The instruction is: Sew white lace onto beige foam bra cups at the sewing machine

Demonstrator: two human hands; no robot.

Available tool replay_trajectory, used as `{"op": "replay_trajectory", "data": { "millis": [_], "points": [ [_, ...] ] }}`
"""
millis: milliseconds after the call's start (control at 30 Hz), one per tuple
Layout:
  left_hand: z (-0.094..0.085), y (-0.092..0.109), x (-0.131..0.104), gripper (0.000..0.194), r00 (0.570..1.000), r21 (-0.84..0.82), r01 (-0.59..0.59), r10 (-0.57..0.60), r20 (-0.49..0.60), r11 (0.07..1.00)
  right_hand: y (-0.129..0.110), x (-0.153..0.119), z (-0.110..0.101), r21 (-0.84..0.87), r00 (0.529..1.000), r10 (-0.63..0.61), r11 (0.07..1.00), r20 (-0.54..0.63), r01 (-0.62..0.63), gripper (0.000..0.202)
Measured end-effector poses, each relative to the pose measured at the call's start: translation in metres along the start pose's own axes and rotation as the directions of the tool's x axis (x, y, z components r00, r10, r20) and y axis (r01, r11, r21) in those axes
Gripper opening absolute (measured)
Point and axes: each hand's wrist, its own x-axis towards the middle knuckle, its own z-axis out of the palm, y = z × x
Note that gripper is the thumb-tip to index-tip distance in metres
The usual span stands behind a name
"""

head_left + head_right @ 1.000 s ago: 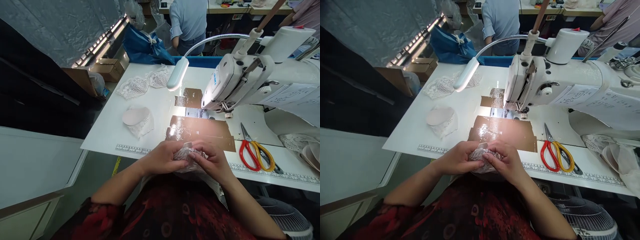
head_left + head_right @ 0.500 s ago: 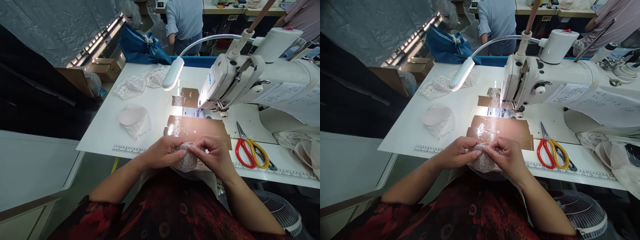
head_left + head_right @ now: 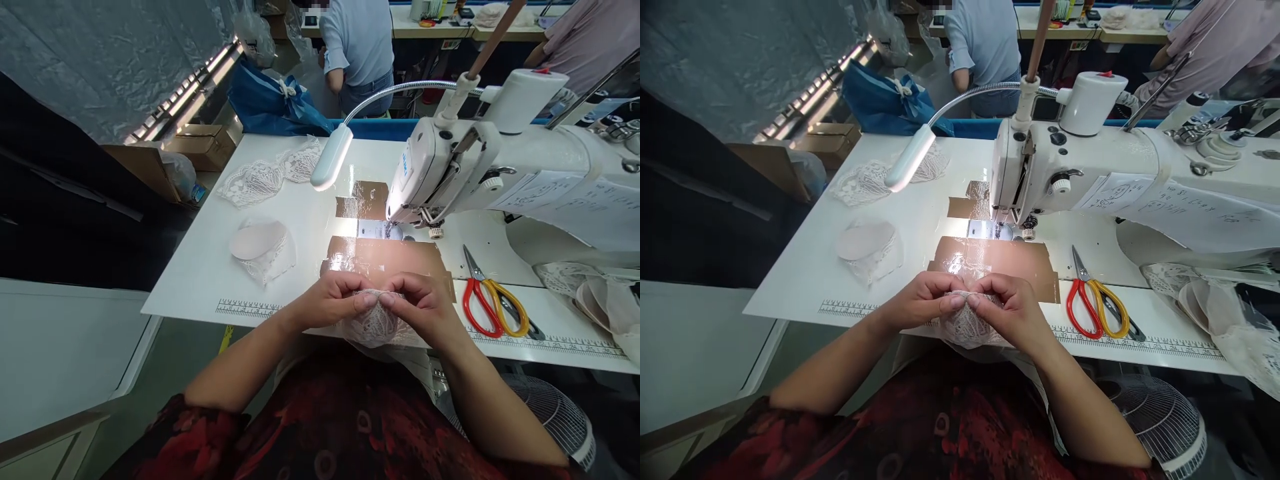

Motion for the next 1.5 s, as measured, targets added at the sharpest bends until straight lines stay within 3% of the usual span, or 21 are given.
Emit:
{"op": "replay_trajectory", "data": {
  "millis": [100, 167, 233, 300, 400, 433, 467, 533, 567, 633, 767, 900, 967, 1100, 1167, 1267, 1500],
  "points": [
    [0.013, -0.011, 0.006, 0.035, 0.991, -0.098, -0.016, 0.003, -0.135, 0.995, 0.009, 0.007, 0.001, 0.127, 0.997, 0.073, 0.989, -0.001, -0.072, 0.027],
    [0.017, -0.016, 0.008, 0.037, 0.97, -0.196, 0.013, -0.06, -0.235, 0.981, 0.014, 0.013, -0.001, 0.195, 0.993, 0.12, 0.974, 0.011, -0.12, 0.028],
    [0.009, -0.015, 0.008, 0.036, 0.933, -0.27, 0.039, -0.132, -0.335, 0.962, 0.019, 0.016, -0.009, 0.22, 0.99, 0.139, 0.966, -0.004, -0.135, 0.028],
    [-0.01, -0.005, 0.005, 0.033, 0.867, -0.248, 0.003, -0.126, -0.483, 0.969, 0.022, 0.015, -0.021, 0.196, 0.989, 0.133, 0.974, -0.07, -0.117, 0.03],
    [-0.046, 0.016, 0.005, 0.026, 0.697, 0.078, -0.053, 0.093, -0.711, 0.996, 0.024, 0.009, -0.043, 0.06, 0.977, 0.108, 0.993, -0.185, -0.099, 0.029],
    [-0.054, 0.022, 0.009, 0.025, 0.662, 0.254, -0.027, 0.207, -0.72, 0.967, 0.024, 0.007, -0.049, -0.011, 0.974, 0.091, 0.995, -0.207, -0.095, 0.027],
    [-0.059, 0.024, 0.015, 0.025, 0.655, 0.424, 0.0, 0.32, -0.685, 0.906, 0.023, 0.006, -0.054, -0.09, 0.974, 0.07, 0.992, -0.216, -0.091, 0.025],
    [-0.056, 0.02, 0.038, 0.027, 0.73, 0.68, 0.031, 0.448, -0.516, 0.733, 0.02, 0.009, -0.06, -0.251, 0.98, 0.013, 0.966, -0.198, -0.063, 0.021],
    [-0.05, 0.012, 0.051, 0.027, 0.784, 0.746, 0.017, 0.454, -0.424, 0.666, 0.019, 0.013, -0.061, -0.329, 0.984, -0.018, 0.943, -0.177, -0.042, 0.02],
    [-0.032, -0.008, 0.079, 0.028, 0.888, 0.798, 0.029, 0.351, -0.297, 0.601, 0.018, 0.025, -0.062, -0.467, 0.989, -0.063, 0.884, -0.131, -0.005, 0.019],
    [0.006, -0.039, 0.103, 0.026, 0.933, 0.821, 0.031, 0.278, -0.229, 0.57, 0.021, 0.049, -0.056, -0.651, 0.994, -0.101, 0.758, -0.036, 0.053, 0.027],
    [0.013, -0.027, 0.091, 0.028, 0.985, 0.959, 0.049, 0.143, -0.092, 0.278, 0.028, 0.057, -0.043, -0.798, 0.992, -0.105, 0.592, 0.067, 0.116, 0.032],
    [0.004, -0.015, 0.085, 0.031, 0.993, 0.978, 0.018, 0.113, -0.042, 0.21, 0.03, 0.056, -0.036, -0.883, 0.995, -0.06, 0.46, 0.076, 0.095, 0.031],
    [-0.022, -0.01, 0.085, 0.032, 0.973, 0.935, -0.146, 0.217, 0.077, 0.324, 0.033, 0.055, -0.03, -0.951, 0.997, 0.003, 0.299, 0.08, 0.076, 0.033],
    [-0.03, -0.019, 0.088, 0.03, 0.951, 0.937, -0.204, 0.286, 0.121, 0.282, 0.034, 0.056, -0.03, -0.962, 0.998, 0.008, 0.265, 0.064, 0.06, 0.039],
    [-0.035, -0.034, 0.093, 0.031, 0.935, 0.959, -0.201, 0.333, 0.126, 0.201, 0.037, 0.058, -0.031, -0.973, 0.999, 0.005, 0.228, 0.042, 0.04, 0.044],
    [-0.044, -0.04, 0.104, 0.032, 0.903, 0.947, -0.258, 0.396, 0.166, 0.193, 0.041, 0.063, -0.028, -0.983, 1.0, -0.015, 0.185, -0.014, -0.011, 0.05]
  ]
}}
